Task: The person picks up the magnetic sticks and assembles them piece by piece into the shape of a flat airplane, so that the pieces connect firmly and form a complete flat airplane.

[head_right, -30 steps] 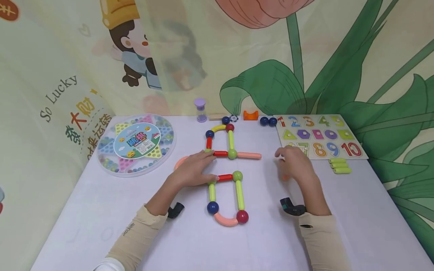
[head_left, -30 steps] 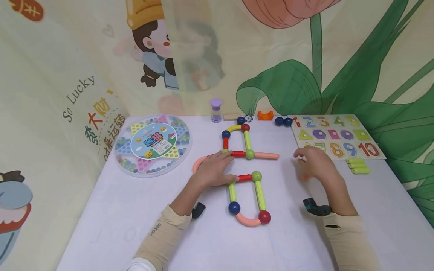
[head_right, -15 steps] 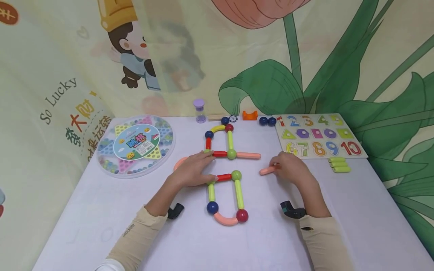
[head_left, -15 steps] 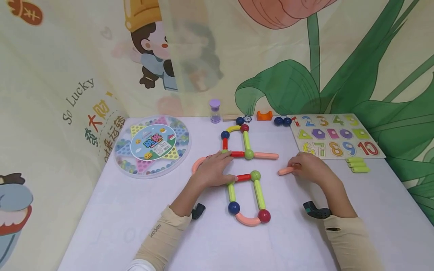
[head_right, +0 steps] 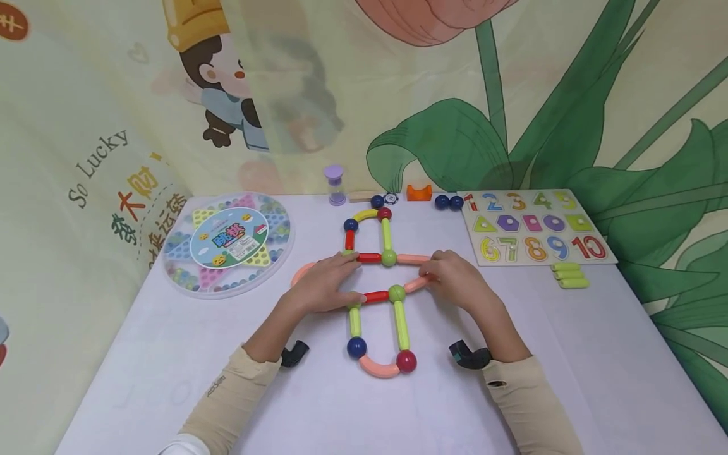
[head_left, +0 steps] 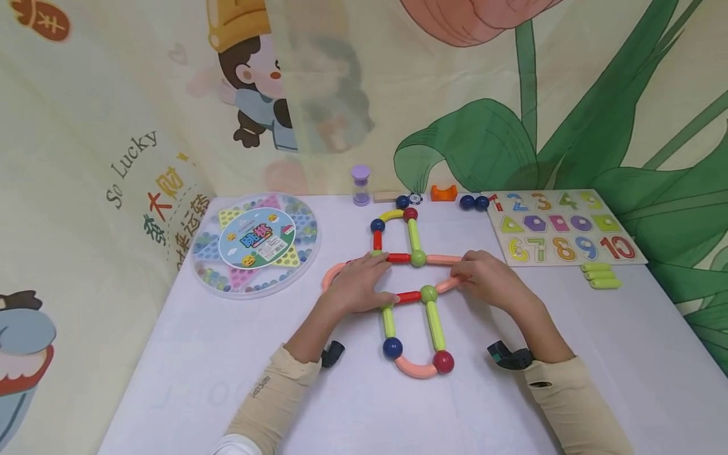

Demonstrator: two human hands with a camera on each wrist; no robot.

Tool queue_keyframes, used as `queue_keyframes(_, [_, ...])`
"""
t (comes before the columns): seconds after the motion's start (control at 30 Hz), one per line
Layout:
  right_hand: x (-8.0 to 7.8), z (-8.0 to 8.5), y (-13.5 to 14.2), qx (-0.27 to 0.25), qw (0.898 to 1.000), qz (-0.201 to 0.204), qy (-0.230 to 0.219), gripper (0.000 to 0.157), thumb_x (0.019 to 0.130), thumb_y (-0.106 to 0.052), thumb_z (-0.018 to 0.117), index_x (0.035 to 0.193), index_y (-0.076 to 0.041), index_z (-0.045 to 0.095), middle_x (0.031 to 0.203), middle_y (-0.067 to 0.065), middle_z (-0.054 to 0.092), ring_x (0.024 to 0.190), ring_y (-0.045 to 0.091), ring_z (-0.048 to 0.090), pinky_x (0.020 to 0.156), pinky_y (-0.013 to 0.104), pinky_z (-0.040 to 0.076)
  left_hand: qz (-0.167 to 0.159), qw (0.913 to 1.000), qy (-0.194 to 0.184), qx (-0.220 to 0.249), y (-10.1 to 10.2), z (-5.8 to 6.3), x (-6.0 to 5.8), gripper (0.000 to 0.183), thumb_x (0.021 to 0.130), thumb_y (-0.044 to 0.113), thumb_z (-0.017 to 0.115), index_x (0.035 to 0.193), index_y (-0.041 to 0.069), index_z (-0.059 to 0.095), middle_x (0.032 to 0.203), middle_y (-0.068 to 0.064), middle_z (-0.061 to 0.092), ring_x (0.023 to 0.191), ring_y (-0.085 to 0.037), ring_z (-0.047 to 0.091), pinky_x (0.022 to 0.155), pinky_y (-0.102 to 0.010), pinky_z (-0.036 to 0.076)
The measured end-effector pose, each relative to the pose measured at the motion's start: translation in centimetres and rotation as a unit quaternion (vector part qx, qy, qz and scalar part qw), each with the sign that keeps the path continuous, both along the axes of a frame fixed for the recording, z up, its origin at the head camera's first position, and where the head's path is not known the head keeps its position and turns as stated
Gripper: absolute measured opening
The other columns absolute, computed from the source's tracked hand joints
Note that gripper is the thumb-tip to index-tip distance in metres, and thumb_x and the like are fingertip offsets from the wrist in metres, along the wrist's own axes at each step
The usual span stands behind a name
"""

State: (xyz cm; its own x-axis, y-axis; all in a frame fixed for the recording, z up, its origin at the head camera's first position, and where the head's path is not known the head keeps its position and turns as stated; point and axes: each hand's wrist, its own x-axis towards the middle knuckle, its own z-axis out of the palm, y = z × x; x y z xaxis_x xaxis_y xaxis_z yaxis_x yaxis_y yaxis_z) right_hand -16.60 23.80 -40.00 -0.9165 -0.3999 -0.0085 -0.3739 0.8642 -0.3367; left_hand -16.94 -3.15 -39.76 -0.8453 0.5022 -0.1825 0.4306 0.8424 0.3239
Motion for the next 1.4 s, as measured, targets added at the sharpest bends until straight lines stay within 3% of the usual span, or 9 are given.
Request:
queue_keyframes(0.33, [-0.4, 0.2, 2.5, -0.019, 0.996, -0.061, -0.061, 0.022, 0.078, -0.007, 0.069, 0.1, -0.012, 0.066, 0.093, 0.005, 0.06, 0.087, 0.023, 0.053, 0.077, 0.043, 0.047, 0.006, 1.0, -0.007, -0.002, -0.1, 0.0, 0.1, 0.072, 0.075, 0.054, 0.063, 0.134, 0.017, 0.044, 0.145, 0.003, 0.028, 0.134, -0.022, 0.019, 0.103, -0.044, 0.024])
queue_keyframes(0.6, [-0.9, -0.3, 3.1, -0.062, 0.997, -0.017, -0.043, 0.02, 0.076, -0.008, 0.071, 0.095, -0.013, 0.069, 0.081, -0.002, 0.06, 0.075, 0.017, 0.051, 0.068, 0.032, 0.047, 0.008, 1.0, -0.001, -0.006, -0.1, -0.2, 0.1, 0.073, 0.075, 0.055, 0.062, 0.135, 0.017, 0.043, 0.145, 0.003, 0.028, 0.134, -0.021, 0.018, 0.103, -0.043, 0.024])
queue_keyframes(0.73, [-1.3, -1.2, 3.2, -0.057, 0.997, -0.026, -0.053, 0.02, 0.076, -0.008, 0.072, 0.095, -0.012, 0.068, 0.081, -0.002, 0.06, 0.074, 0.017, 0.051, 0.068, 0.033, 0.047, 0.006, 1.0, -0.002, -0.005, -0.1, -0.2, 0.1, 0.073, 0.075, 0.055, 0.062, 0.135, 0.017, 0.043, 0.145, 0.003, 0.028, 0.134, -0.021, 0.017, 0.103, -0.043, 0.023])
queue_keyframes(0.9, [-1.7, -1.8, 3.6, -0.07, 0.992, -0.058, -0.088, 0.048, 0.074, -0.012, 0.074, 0.118, -0.008, 0.056, 0.089, 0.005, 0.056, 0.078, 0.021, 0.05, 0.069, 0.034, 0.048, 0.003, 1.0, 0.002, -0.004, -0.1, -0.1, 0.1, 0.073, 0.076, 0.055, 0.062, 0.135, 0.016, 0.044, 0.145, 0.003, 0.028, 0.134, -0.022, 0.018, 0.103, -0.043, 0.023])
queue_keyframes(1.03, [-2.0, -2.1, 3.6, -0.086, 0.989, -0.044, -0.113, 0.064, 0.073, -0.015, 0.075, 0.13, -0.004, 0.046, 0.094, 0.008, 0.053, 0.08, 0.021, 0.048, 0.07, 0.032, 0.048, 0.001, 1.0, 0.006, -0.006, -0.1, -0.1, 0.1, 0.073, 0.075, 0.056, 0.062, 0.134, 0.016, 0.044, 0.145, 0.002, 0.028, 0.134, -0.022, 0.019, 0.103, -0.043, 0.023])
queue_keyframes(1.2, [-2.6, -1.9, 3.1, -0.073, 0.991, -0.03, -0.112, 0.045, 0.076, -0.013, 0.072, 0.118, -0.005, 0.057, 0.092, 0.006, 0.054, 0.081, 0.021, 0.048, 0.071, 0.032, 0.047, 0.005, 1.0, 0.001, -0.003, -0.2, -0.2, 0.0, 0.075, 0.074, 0.057, 0.062, 0.135, 0.017, 0.043, 0.145, 0.003, 0.027, 0.134, -0.022, 0.018, 0.103, -0.045, 0.023])
queue_keyframes(1.4, [-4.4, 1.4, 2.1, -0.012, 0.989, -0.02, -0.144, 0.033, 0.08, -0.008, 0.065, 0.113, -0.003, 0.06, 0.099, 0.012, 0.058, 0.085, 0.025, 0.052, 0.074, 0.039, 0.048, 0.011, 0.9999, -0.006, 0.001, -0.1, -0.2, 0.0, 0.076, 0.073, 0.057, 0.063, 0.135, 0.017, 0.043, 0.145, 0.002, 0.027, 0.134, -0.022, 0.017, 0.103, -0.046, 0.023])
